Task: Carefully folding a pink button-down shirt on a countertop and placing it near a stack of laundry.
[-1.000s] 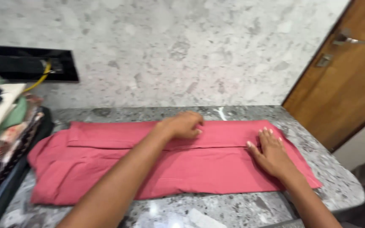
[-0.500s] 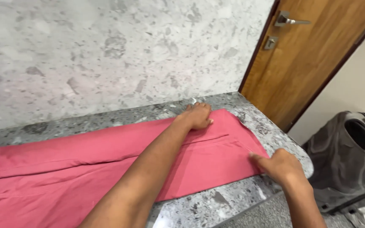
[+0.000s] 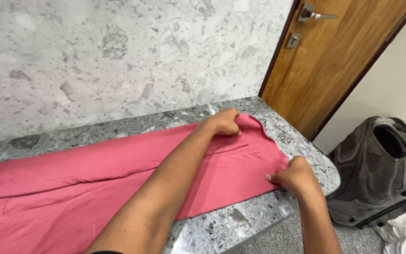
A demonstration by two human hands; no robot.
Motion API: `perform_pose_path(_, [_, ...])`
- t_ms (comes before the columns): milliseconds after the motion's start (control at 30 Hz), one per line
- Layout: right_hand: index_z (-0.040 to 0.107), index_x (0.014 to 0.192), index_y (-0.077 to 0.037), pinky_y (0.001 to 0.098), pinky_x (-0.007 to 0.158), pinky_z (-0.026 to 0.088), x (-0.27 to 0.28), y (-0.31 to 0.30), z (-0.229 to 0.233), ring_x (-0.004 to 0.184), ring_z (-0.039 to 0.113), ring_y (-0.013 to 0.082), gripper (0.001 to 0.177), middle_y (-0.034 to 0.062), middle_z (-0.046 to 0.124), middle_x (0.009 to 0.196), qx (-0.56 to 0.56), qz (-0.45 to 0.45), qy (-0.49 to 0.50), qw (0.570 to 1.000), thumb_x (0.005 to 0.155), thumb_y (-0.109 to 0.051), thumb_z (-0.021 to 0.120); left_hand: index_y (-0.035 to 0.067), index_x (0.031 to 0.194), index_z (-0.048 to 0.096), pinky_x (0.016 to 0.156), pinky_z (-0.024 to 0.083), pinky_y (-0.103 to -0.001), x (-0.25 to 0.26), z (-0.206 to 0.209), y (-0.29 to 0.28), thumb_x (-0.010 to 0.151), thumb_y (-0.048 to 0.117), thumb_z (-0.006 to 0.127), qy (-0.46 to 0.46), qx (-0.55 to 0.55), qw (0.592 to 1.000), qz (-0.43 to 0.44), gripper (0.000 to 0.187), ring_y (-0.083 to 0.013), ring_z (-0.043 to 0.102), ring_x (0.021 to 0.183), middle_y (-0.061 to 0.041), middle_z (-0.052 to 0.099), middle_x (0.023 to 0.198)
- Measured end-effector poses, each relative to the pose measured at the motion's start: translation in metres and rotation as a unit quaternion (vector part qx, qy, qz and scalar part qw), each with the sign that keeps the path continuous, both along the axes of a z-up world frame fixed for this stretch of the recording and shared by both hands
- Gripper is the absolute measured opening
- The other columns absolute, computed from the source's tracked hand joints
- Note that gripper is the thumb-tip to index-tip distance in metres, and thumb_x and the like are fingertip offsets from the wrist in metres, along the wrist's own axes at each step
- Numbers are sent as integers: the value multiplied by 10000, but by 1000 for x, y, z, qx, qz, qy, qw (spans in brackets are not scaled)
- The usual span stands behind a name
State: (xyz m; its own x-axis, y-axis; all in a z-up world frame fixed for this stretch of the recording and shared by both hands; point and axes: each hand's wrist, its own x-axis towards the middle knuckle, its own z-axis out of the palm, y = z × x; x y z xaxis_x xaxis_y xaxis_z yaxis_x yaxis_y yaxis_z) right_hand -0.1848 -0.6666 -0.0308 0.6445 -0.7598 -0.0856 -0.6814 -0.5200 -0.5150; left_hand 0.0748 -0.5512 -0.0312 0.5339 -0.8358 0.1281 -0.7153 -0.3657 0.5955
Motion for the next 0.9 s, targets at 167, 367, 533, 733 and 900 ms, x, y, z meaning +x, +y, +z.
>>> perform_pose_path(167, [727, 756, 52, 432, 658, 544, 3, 6, -2, 658, 718, 291, 315, 205, 746, 721, -16, 15, -37, 999, 644, -176, 913, 54, 1183, 655, 828, 554, -378, -12, 11, 24, 696, 80, 831, 76, -108, 990, -41, 518, -250, 707, 969, -130, 754, 1060])
perform_pose_path(367, [684, 856, 57, 417, 629, 525, 2, 67, 32, 650, 687, 282, 190, 191, 707, 717, -94, 15, -246, 964, 773, -94, 764, 37, 1097, 705, 778, 568, -304, 8, 34, 69, 700, -5, 808, 59, -219, 965, -133, 412, -138, 692, 874, -44, 769, 957])
perform_pose_path(533, [656, 1056, 12, 385, 610, 539, 4, 157, 57, 658, 708, 226, 300, 157, 718, 732, -110, 112, -375, 914, 760, -17, 691, 26, 996, 723, 690, 556, -318, 13, 58, 156, 760, 35, 814, 88, -176, 976, -93, 253, -130, 664, 769, -23, 733, 827])
perform_pose_path(733, [776, 1140, -125, 394, 658, 598, 2, 221, 16, 690, 773, 305, 431, 244, 741, 811, -96, 326, -254, 905, 755, 8, 634, 57, 925, 769, 691, 566, -334, 30, 14, 257, 694, -55, 666, -140, -128, 976, -108, 276, -173, 707, 750, -80, 771, 824])
perform_pose_path(900, [723, 1089, 10, 454, 1020, 484, -1, 235, -19, 1167, 652, 383, 521, 225, 727, 1192, -190, 462, -266, 824, 580, 67, 624, 121, 960, 728, 837, 543, -398, 1, -23, 285, 674, -102, 616, -277, -109, 954, -19, 379, -287, 672, 1015, -55, 708, 995])
